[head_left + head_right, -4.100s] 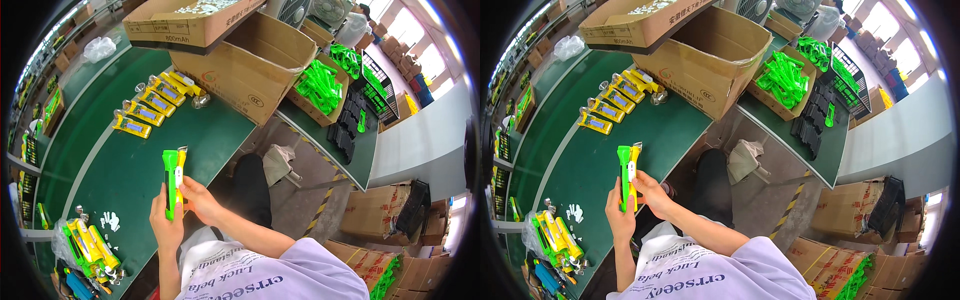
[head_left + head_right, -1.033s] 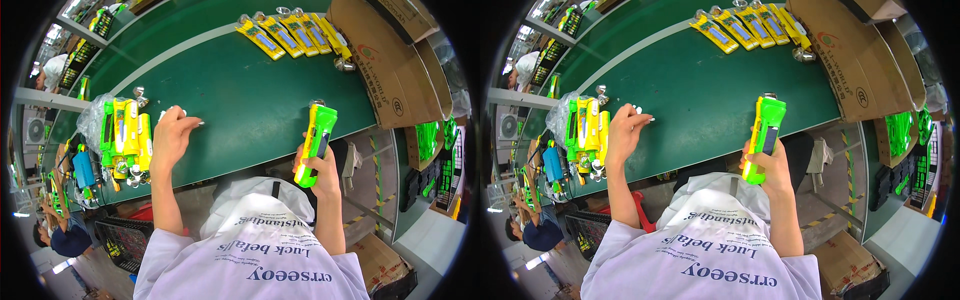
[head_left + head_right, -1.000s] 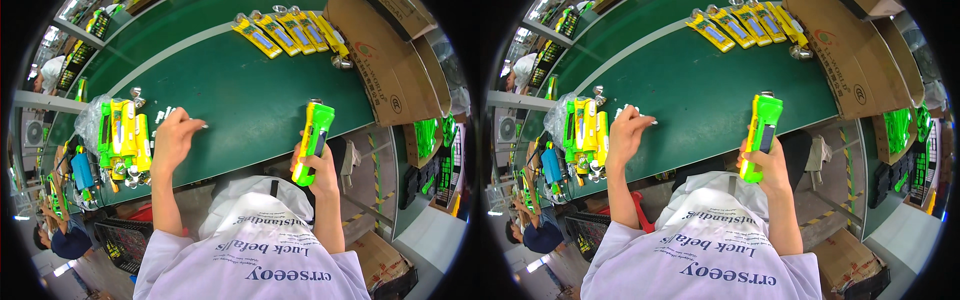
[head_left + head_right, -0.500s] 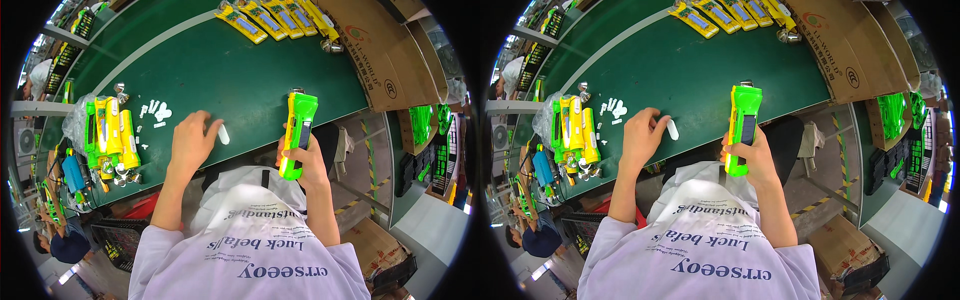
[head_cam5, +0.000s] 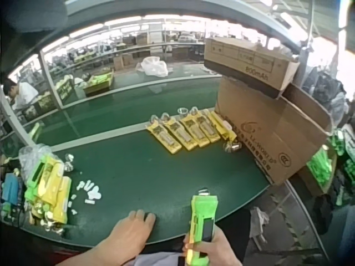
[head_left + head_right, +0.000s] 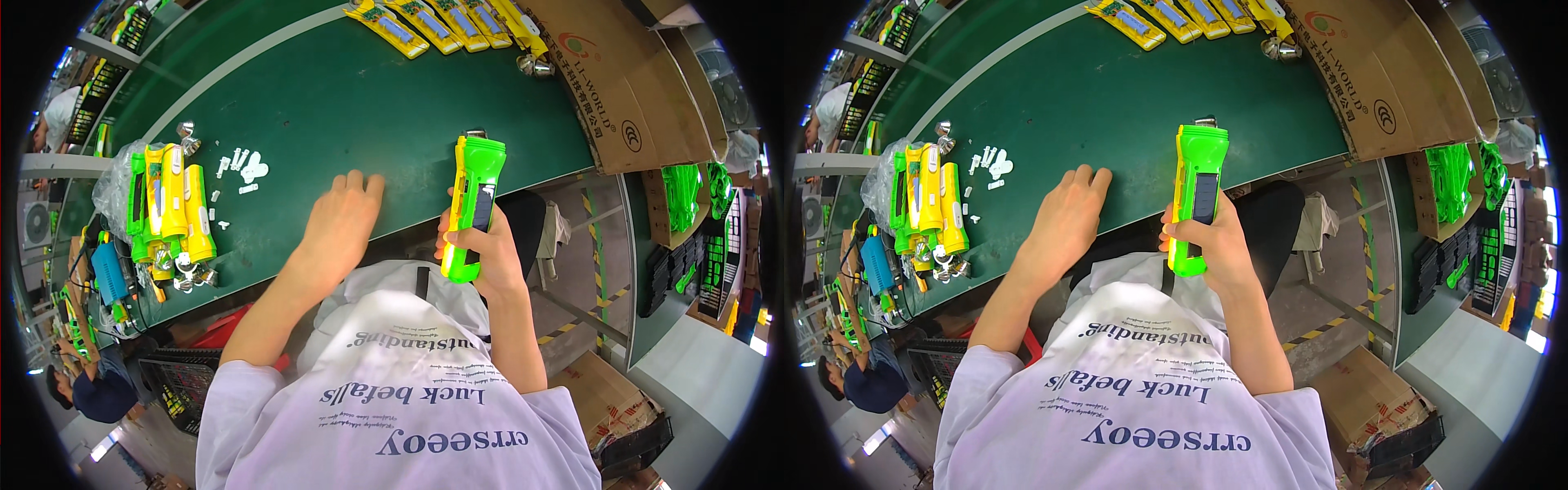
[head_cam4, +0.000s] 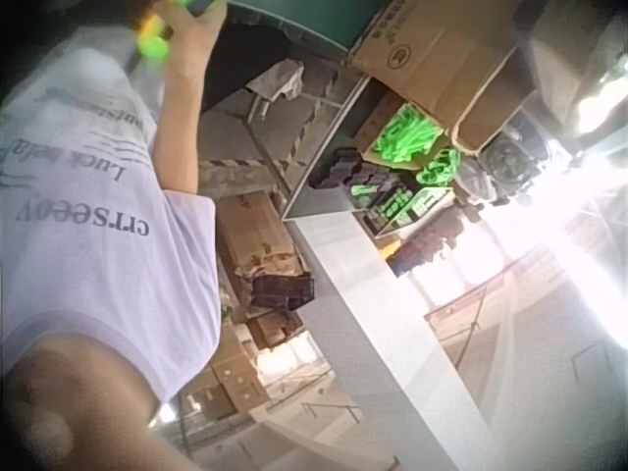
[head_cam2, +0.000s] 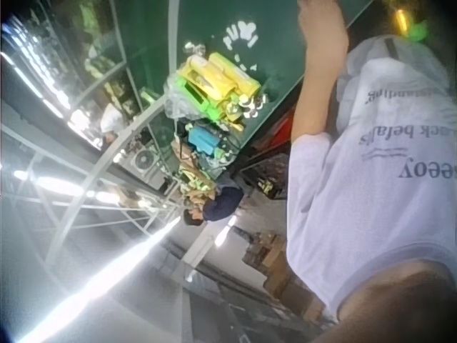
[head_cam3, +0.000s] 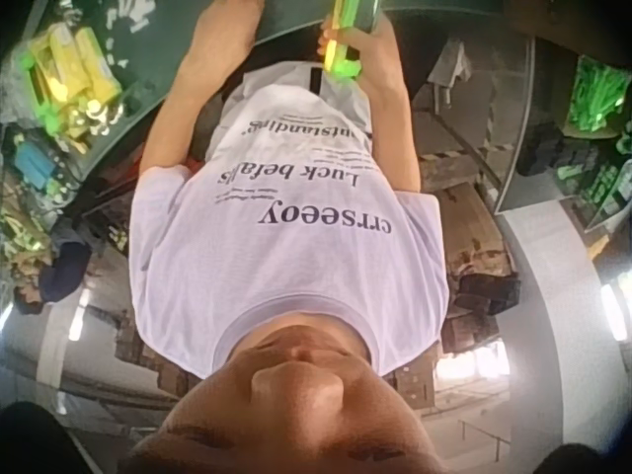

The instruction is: The person places flashlight components into a box, then sits at a workstation to assemble flashlights by inserting plastic pieces into the flashlight casings and testing each light.

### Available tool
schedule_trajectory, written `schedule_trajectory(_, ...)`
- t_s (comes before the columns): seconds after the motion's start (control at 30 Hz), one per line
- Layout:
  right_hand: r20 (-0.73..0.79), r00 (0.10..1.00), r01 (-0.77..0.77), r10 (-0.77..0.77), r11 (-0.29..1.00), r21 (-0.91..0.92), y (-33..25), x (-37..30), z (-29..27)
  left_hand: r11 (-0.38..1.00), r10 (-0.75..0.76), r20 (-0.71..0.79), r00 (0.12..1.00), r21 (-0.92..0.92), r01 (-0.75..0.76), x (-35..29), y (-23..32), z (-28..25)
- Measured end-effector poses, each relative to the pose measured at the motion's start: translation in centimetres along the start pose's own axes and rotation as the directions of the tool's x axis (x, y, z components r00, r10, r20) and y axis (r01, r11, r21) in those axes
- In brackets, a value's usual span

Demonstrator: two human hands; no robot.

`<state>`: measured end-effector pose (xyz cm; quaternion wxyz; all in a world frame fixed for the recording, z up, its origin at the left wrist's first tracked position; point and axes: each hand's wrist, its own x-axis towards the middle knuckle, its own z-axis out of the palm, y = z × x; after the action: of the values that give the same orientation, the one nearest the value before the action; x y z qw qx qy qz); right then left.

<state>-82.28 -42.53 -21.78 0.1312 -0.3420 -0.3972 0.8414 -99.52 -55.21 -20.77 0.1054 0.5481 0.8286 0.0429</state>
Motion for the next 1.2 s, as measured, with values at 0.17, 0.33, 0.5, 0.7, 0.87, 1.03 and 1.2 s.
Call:
schedule_trajectory(0.17,0.029,0.999,0.021,-0.023,0.998,0.063,0.3,-0.2,-0.1,0.976,0.119,0.131,0.984,-0.197,-0.092,0.7,-2.2,-0.9)
schedule_trajectory(0.33,-0.003,1.0,0.024,-0.024,0.999,0.032,0.2,-0.3,0.0,0.959,0.177,0.057,0.982,-0.235,-0.159,0.7,-2.7,-0.6)
schedule_trajectory(0.5,-0.007,1.0,0.012,-0.012,0.999,0.039,-0.1,-0.4,0.6,0.907,0.17,-0.155,0.973,-0.361,-0.216,0.8,-2.6,0.0)
schedule_trajectory(0.7,0.019,1.0,0.006,-0.006,1.0,0.006,0.1,-0.2,0.8,0.869,0.059,-0.21,0.976,-0.47,-0.154,1.3,-2.3,0.3)
schedule_trajectory(0.87,0.013,0.999,0.032,-0.031,0.998,-0.05,0.4,-0.3,1.2,0.116,-0.1,-0.168,0.981,-0.981,-0.156,0.7,0.4,-0.1)
schedule_trajectory(1.03,0.017,1.0,0.023,-0.022,0.998,-0.063,0.4,-0.5,1.5,-0.065,-0.095,-0.169,0.981,-0.982,-0.176,0.8,3.3,-0.1)
schedule_trajectory(1.2,0.003,0.999,0.038,-0.037,0.997,-0.06,0.4,-0.5,1.2,0.002,-0.113,-0.14,0.984,-0.99,-0.141,0.8,3.7,0.0)
